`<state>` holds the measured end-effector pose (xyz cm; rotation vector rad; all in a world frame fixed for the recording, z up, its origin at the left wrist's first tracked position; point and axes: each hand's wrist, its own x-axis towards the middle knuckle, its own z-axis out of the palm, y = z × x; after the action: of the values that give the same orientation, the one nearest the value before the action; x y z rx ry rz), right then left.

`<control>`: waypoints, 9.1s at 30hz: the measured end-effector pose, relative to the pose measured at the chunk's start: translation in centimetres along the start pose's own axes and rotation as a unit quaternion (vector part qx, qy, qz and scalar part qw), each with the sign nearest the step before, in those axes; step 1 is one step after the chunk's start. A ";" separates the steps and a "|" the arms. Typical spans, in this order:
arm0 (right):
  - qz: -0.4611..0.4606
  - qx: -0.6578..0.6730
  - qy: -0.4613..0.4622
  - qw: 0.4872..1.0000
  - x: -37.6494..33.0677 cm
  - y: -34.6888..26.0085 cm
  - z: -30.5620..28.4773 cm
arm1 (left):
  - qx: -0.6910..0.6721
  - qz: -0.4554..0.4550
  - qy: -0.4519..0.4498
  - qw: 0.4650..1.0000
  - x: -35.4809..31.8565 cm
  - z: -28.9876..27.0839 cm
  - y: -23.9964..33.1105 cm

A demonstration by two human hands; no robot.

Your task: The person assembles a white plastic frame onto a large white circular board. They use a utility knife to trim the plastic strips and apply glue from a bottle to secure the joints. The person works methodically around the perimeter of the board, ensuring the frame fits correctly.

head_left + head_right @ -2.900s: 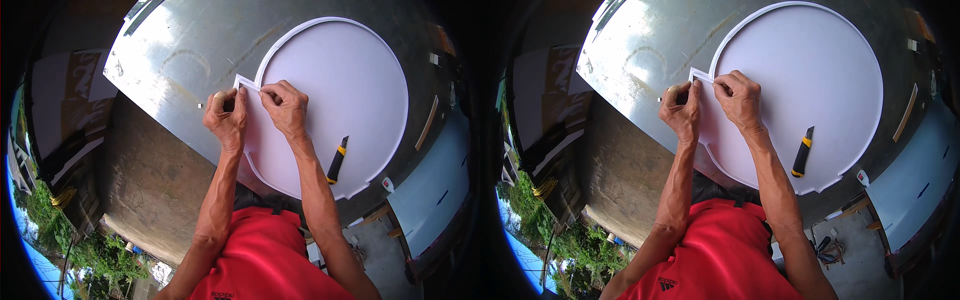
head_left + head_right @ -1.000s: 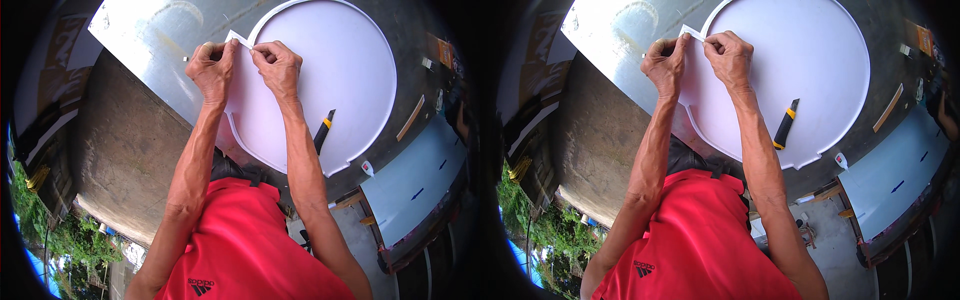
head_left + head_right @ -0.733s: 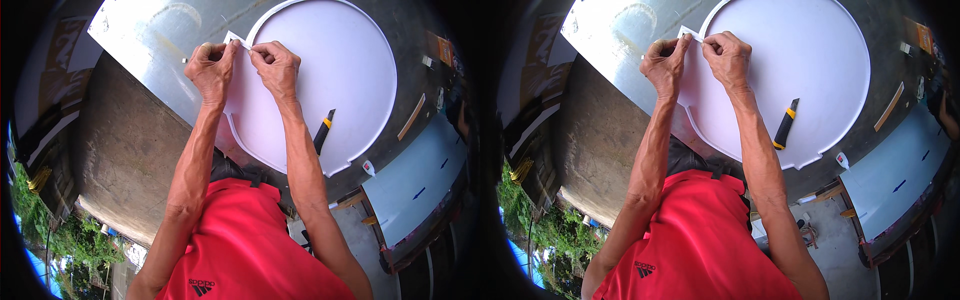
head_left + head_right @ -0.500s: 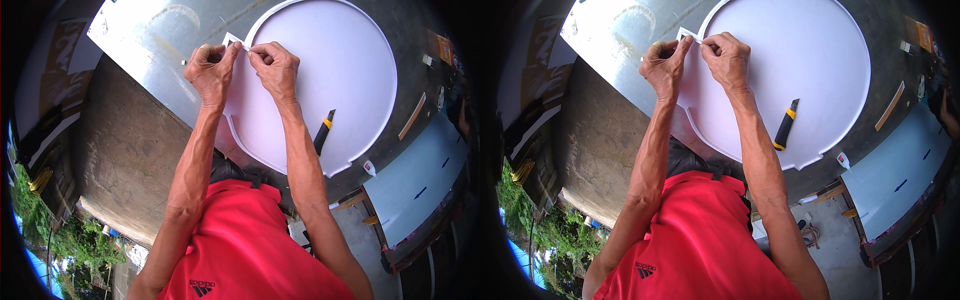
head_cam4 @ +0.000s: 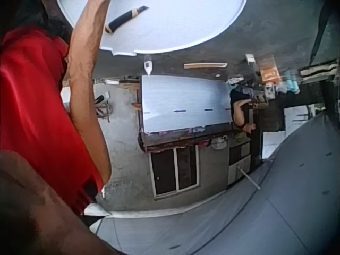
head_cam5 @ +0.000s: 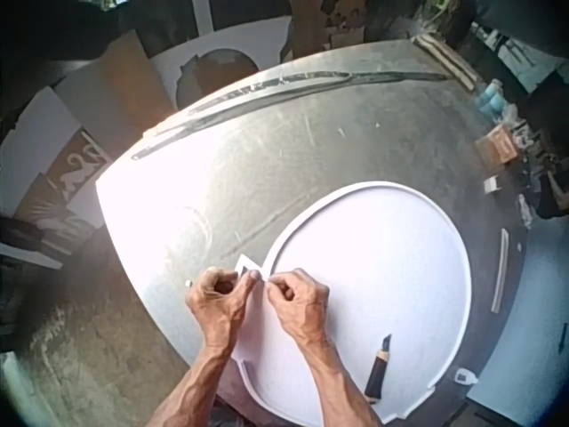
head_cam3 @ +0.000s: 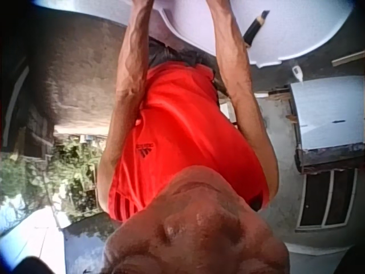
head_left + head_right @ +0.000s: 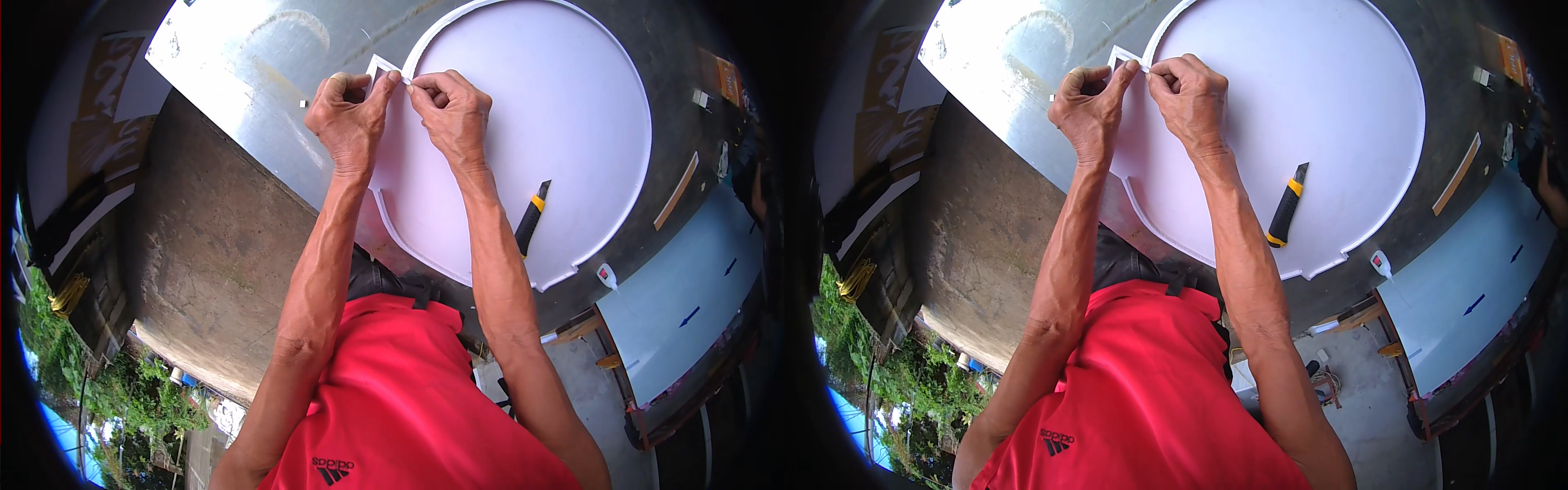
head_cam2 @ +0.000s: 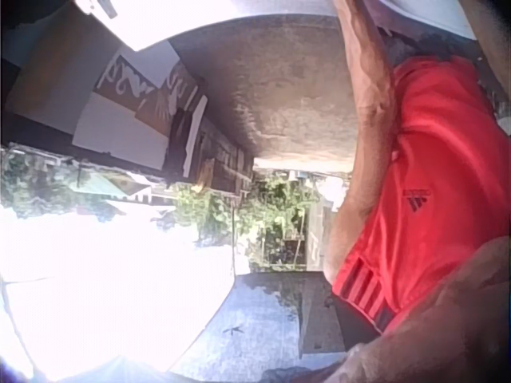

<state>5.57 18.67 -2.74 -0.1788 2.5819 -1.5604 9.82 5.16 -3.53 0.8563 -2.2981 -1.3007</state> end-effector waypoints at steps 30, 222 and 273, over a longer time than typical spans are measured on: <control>0.066 0.079 0.026 0.994 -8.9 -2.3 -3.6 | -0.019 -0.051 -0.011 0.998 0.6 0.1 1.0; -0.069 -0.192 0.175 0.963 -2.6 -0.9 3.2 | 0.033 0.003 0.006 0.999 -0.7 0.2 1.8; -0.066 -0.195 0.178 0.962 -2.6 -0.9 3.2 | 0.053 0.029 0.018 0.998 -0.9 0.4 1.7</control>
<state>8.67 15.89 -3.30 -0.1135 3.2071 -1.1900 9.72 6.67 -2.23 0.8339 -2.3632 -1.1384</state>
